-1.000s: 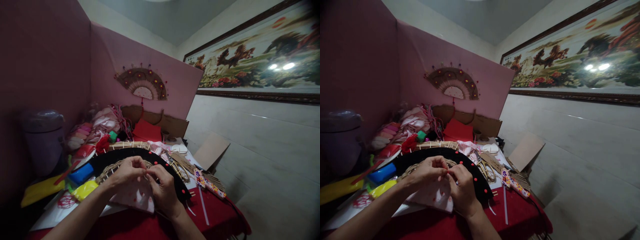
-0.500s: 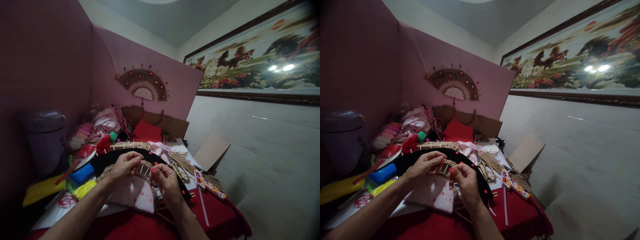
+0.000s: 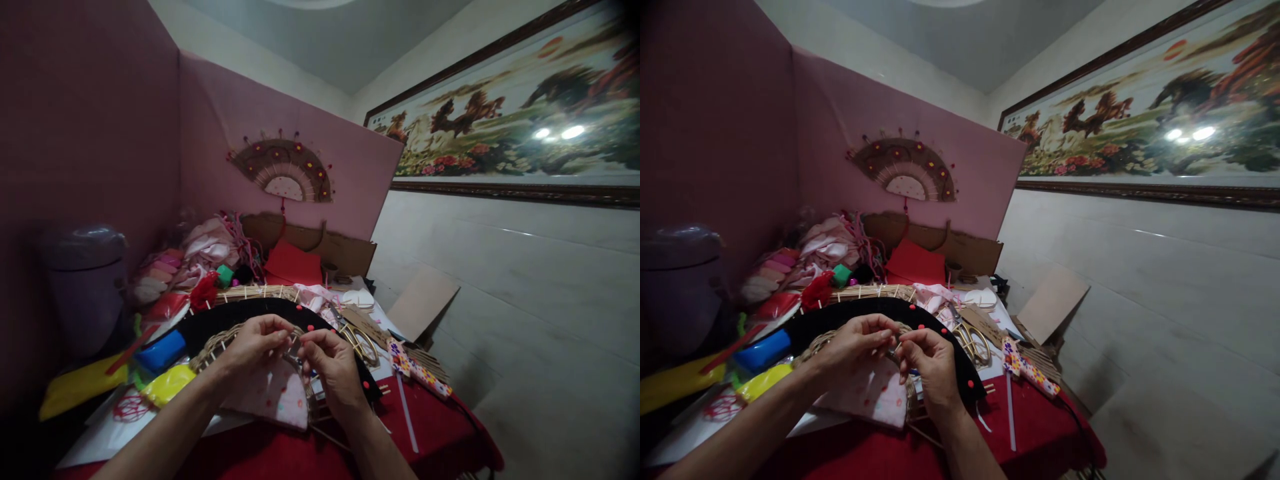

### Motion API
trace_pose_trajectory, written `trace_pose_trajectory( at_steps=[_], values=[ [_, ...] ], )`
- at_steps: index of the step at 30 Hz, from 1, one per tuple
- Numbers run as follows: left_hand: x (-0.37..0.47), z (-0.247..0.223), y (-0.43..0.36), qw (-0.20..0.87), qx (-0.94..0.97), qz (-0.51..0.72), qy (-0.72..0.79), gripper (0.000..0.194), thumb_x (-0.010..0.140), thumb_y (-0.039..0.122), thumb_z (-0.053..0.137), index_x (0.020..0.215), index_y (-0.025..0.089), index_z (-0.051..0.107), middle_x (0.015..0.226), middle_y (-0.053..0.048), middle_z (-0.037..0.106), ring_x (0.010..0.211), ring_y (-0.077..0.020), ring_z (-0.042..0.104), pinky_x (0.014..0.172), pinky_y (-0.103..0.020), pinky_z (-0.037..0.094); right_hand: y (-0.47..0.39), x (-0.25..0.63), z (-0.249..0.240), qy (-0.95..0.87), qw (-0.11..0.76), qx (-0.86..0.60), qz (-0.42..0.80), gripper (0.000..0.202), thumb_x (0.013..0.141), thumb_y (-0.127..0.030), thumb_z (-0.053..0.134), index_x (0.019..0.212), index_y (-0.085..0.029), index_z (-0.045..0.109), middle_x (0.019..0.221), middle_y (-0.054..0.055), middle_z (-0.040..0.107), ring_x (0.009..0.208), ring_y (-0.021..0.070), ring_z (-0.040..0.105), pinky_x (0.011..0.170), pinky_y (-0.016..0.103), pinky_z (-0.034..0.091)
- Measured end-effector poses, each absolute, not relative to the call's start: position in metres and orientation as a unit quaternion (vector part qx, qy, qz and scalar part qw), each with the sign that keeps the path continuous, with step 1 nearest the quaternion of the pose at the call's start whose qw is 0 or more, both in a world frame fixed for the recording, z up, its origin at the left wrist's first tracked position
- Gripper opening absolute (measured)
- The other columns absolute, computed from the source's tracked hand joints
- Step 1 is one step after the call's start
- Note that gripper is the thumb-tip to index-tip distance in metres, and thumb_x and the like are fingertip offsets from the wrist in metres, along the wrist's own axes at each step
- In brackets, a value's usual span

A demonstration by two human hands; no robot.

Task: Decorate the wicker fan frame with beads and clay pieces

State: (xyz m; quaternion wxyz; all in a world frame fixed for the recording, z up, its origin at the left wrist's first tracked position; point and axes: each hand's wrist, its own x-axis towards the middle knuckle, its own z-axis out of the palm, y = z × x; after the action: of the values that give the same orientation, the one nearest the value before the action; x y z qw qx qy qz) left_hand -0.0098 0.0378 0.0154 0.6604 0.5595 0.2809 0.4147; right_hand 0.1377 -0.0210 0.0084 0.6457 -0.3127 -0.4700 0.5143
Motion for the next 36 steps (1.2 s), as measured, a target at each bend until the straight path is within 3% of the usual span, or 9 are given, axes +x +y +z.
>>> trace_pose_trajectory(
  at_steps=[7,11,14,17,20,24,28,30,36],
  values=[
    [-0.008,0.019,0.035,0.636,0.601,0.389,0.289,0.031,0.066,0.040,0.070,0.075,0.013,0.060,0.055,0.003,0.053,0.042,-0.0047,0.038,0.042,-0.019,0.024,-0.018,0.140,0.005,-0.426,0.637,-0.276,0.580,0.034,0.070,-0.046,0.071,0.066,-0.016,0.056,0.046,-0.006,0.052,0.031,0.0036,0.037,0.029,0.014,0.032],
    [-0.009,0.016,0.036,0.633,0.613,0.384,0.275,0.031,0.066,0.040,0.070,0.077,0.012,0.062,0.058,0.000,0.056,0.045,-0.0060,0.042,0.045,-0.020,0.027,-0.019,0.138,0.007,-0.426,0.642,-0.288,0.569,0.026,0.065,-0.031,0.078,0.079,-0.014,0.064,0.064,0.000,0.064,0.048,0.0061,0.052,0.040,0.015,0.045],
    [-0.010,0.012,0.038,0.641,0.608,0.390,0.259,0.032,0.066,0.040,0.070,0.079,0.012,0.064,0.063,-0.002,0.059,0.048,-0.0074,0.045,0.047,-0.020,0.030,-0.019,0.139,0.007,-0.444,0.636,-0.306,0.552,0.031,0.065,-0.034,0.078,0.082,-0.012,0.066,0.072,0.004,0.067,0.054,0.0093,0.058,0.043,0.017,0.048],
    [-0.009,0.011,0.039,0.637,0.609,0.401,0.250,0.029,0.068,0.038,0.068,0.081,0.012,0.064,0.063,-0.001,0.057,0.049,-0.0071,0.043,0.048,-0.020,0.029,-0.017,0.141,0.003,-0.443,0.627,-0.322,0.555,0.035,0.068,-0.046,0.072,0.072,-0.012,0.062,0.056,0.000,0.060,0.039,0.0064,0.048,0.033,0.016,0.040],
    [-0.008,0.013,0.037,0.606,0.629,0.401,0.274,0.029,0.071,0.039,0.066,0.083,0.013,0.064,0.057,0.002,0.051,0.047,-0.0067,0.038,0.046,-0.019,0.026,-0.014,0.141,0.000,-0.446,0.630,-0.328,0.545,0.037,0.061,-0.043,0.078,0.067,-0.015,0.056,0.050,-0.005,0.054,0.034,0.0051,0.041,0.030,0.016,0.033],
    [-0.006,0.021,0.030,0.570,0.659,0.388,0.300,0.035,0.068,0.048,0.066,0.066,0.013,0.060,0.053,0.003,0.044,0.046,-0.0069,0.033,0.044,-0.020,0.022,-0.015,0.139,0.003,-0.479,0.639,-0.369,0.475,0.031,0.059,-0.037,0.080,0.065,-0.016,0.057,0.051,-0.006,0.050,0.040,0.0054,0.039,0.035,0.017,0.032],
    [-0.006,0.024,0.024,0.593,0.685,0.341,0.251,0.048,0.073,0.056,0.057,0.050,0.014,0.050,0.049,0.003,0.038,0.046,-0.0068,0.029,0.044,-0.022,0.016,-0.018,0.137,0.004,-0.556,0.671,-0.379,0.312,0.014,0.064,-0.030,0.077,0.067,-0.018,0.069,0.066,-0.001,0.052,0.062,0.0108,0.049,0.054,0.021,0.040],
    [-0.006,0.024,0.023,0.606,0.678,0.336,0.247,0.047,0.073,0.054,0.059,0.050,0.014,0.050,0.049,0.003,0.039,0.046,-0.0064,0.029,0.044,-0.023,0.015,-0.018,0.136,0.003,-0.587,0.673,-0.374,0.250,0.008,0.067,-0.026,0.075,0.073,-0.022,0.073,0.073,-0.001,0.051,0.070,0.0123,0.049,0.061,0.023,0.041],
    [-0.006,0.030,0.019,0.669,0.591,0.378,0.246,0.035,0.062,0.042,0.074,0.062,0.014,0.052,0.048,0.006,0.042,0.041,-0.0041,0.029,0.041,-0.021,0.014,-0.018,0.136,0.001,-0.633,0.655,-0.379,0.165,0.026,0.073,-0.020,0.070,0.099,-0.023,0.069,0.074,-0.001,0.053,0.064,0.0117,0.047,0.061,0.024,0.040]
  ],
)
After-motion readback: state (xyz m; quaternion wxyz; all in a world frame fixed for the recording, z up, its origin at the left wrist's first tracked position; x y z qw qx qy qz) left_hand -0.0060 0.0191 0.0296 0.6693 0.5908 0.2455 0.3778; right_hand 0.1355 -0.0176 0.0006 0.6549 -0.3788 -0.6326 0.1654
